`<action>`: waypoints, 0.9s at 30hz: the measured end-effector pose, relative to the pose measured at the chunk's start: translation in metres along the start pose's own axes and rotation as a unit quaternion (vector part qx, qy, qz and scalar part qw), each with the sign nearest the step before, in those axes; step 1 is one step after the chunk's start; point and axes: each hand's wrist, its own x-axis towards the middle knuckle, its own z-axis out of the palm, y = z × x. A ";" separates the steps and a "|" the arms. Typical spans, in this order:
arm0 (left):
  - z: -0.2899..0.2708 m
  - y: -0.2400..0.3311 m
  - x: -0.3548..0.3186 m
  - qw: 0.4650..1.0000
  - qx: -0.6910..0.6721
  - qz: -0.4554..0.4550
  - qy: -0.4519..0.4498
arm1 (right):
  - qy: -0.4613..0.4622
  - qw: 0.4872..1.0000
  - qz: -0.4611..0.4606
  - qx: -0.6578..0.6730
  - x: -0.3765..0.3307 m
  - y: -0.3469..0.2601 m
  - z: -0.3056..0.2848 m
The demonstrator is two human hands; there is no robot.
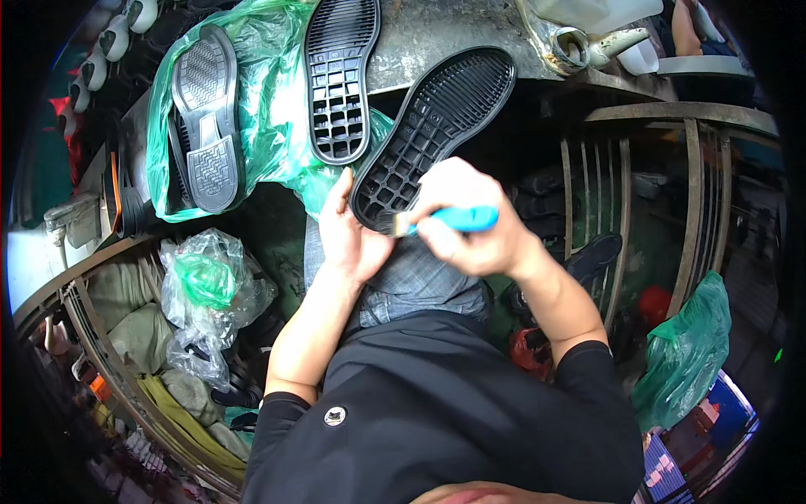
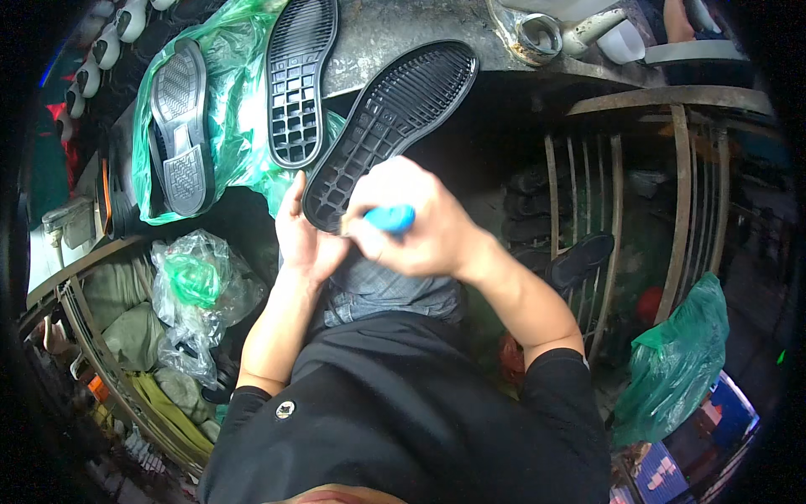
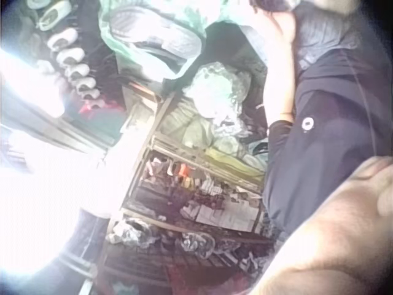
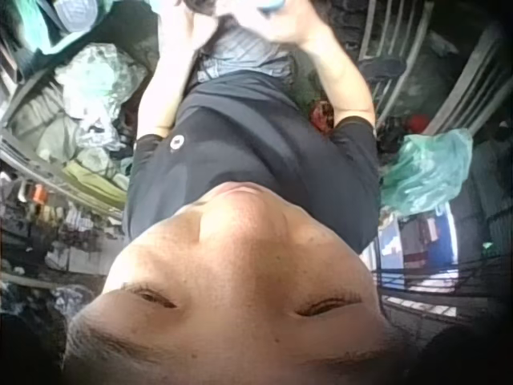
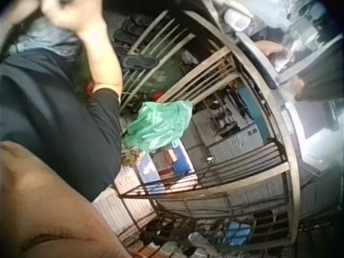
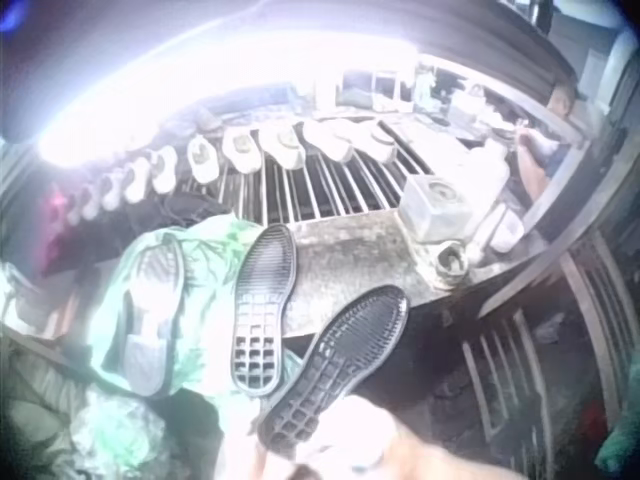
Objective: Applying adhesive to the bottom of shoe soles using a brush.
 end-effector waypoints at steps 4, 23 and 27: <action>0.021 -0.006 0.004 0.992 0.099 0.058 0.056 | -0.007 0.996 0.091 0.023 0.010 0.024 -0.037; 0.047 0.003 0.001 0.927 0.352 0.106 0.074 | 0.289 0.914 0.103 -0.264 0.018 0.086 -0.143; 0.053 0.014 0.011 0.946 0.309 0.096 0.034 | 0.234 0.944 -0.090 -0.214 0.032 0.074 -0.085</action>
